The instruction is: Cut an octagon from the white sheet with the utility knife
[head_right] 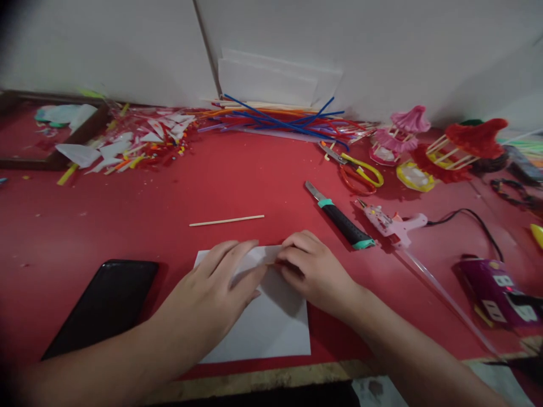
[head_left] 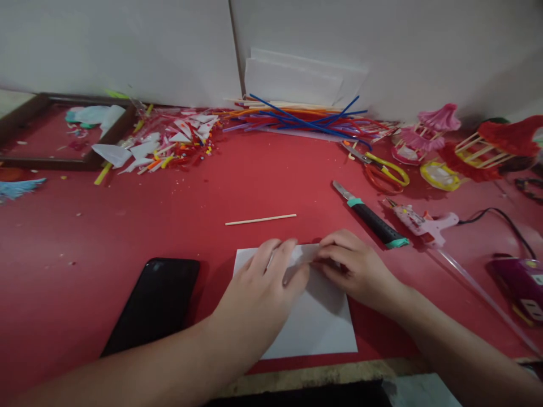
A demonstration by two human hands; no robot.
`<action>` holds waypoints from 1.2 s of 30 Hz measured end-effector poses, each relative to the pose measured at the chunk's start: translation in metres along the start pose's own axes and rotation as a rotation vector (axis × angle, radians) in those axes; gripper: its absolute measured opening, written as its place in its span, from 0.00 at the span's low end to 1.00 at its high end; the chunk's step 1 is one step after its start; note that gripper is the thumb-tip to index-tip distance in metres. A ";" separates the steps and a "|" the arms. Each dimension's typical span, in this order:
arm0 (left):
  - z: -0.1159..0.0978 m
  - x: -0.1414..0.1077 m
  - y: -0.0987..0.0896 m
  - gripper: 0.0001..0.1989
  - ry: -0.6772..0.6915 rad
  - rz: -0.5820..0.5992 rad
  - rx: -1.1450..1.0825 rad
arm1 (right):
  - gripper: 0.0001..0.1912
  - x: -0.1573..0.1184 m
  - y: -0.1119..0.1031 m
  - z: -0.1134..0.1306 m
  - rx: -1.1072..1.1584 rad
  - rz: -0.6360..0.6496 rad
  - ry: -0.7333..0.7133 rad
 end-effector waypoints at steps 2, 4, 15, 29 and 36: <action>-0.008 -0.005 -0.001 0.11 0.031 -0.042 0.018 | 0.04 0.001 0.001 0.003 0.000 -0.009 0.008; -0.015 -0.010 0.001 0.11 0.079 -0.076 0.011 | 0.04 0.001 0.002 0.004 0.003 -0.016 0.018; -0.021 -0.023 0.007 0.16 0.147 -0.120 0.022 | 0.06 0.003 0.002 0.005 0.048 0.007 0.033; -0.019 -0.022 0.010 0.15 0.134 -0.113 -0.023 | 0.05 -0.004 -0.015 -0.003 0.086 0.114 0.110; -0.016 -0.024 0.008 0.16 0.162 -0.099 0.014 | 0.04 -0.003 -0.012 -0.003 0.103 0.114 0.143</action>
Point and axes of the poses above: each hand's wrist, its own x-axis towards the middle knuckle, its own y-axis out of the palm, z = x × y, the point moved 3 cm from there along x, towards the middle knuckle, and after that the axes turned 2 degrees about -x, right-handed, at the moved point
